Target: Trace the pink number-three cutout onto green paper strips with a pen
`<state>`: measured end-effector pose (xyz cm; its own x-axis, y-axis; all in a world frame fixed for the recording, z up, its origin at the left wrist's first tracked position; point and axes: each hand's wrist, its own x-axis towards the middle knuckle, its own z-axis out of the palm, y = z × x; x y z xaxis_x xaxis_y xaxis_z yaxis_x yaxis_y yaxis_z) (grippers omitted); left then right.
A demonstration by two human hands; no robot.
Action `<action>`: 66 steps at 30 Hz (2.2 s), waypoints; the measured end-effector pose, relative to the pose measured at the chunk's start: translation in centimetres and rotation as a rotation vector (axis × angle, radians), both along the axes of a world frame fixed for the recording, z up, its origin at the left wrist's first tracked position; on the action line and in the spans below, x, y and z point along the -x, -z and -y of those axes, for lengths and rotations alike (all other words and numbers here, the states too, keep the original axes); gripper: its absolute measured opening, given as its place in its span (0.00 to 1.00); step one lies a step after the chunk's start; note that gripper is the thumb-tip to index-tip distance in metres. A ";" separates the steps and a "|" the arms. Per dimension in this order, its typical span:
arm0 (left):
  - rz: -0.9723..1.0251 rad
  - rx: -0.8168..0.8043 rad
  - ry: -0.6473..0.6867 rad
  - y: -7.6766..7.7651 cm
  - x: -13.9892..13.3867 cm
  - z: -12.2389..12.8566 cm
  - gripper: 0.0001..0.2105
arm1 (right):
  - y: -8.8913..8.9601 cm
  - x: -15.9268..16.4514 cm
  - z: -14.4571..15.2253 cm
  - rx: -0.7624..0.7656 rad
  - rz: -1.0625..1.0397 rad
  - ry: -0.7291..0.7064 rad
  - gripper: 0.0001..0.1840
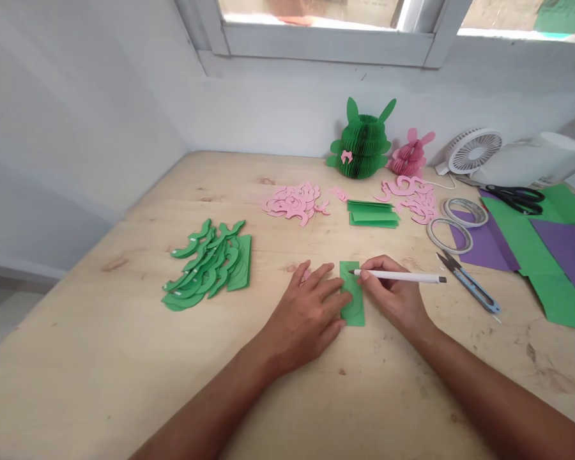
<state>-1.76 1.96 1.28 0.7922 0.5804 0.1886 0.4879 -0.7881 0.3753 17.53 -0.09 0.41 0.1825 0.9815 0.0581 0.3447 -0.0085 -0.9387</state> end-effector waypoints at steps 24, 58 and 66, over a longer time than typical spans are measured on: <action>0.081 -0.012 -0.028 1.0 -0.1 -0.5 0.09 | -0.5 0.1 0.1 0.019 -0.007 0.023 0.05; 0.046 0.027 -0.026 0.7 0.1 -0.5 0.10 | -0.5 0.2 0.2 -0.019 0.171 -0.053 0.05; 0.054 0.029 -0.027 0.9 0.1 -0.5 0.10 | -0.5 0.3 0.3 -0.005 0.205 -0.067 0.05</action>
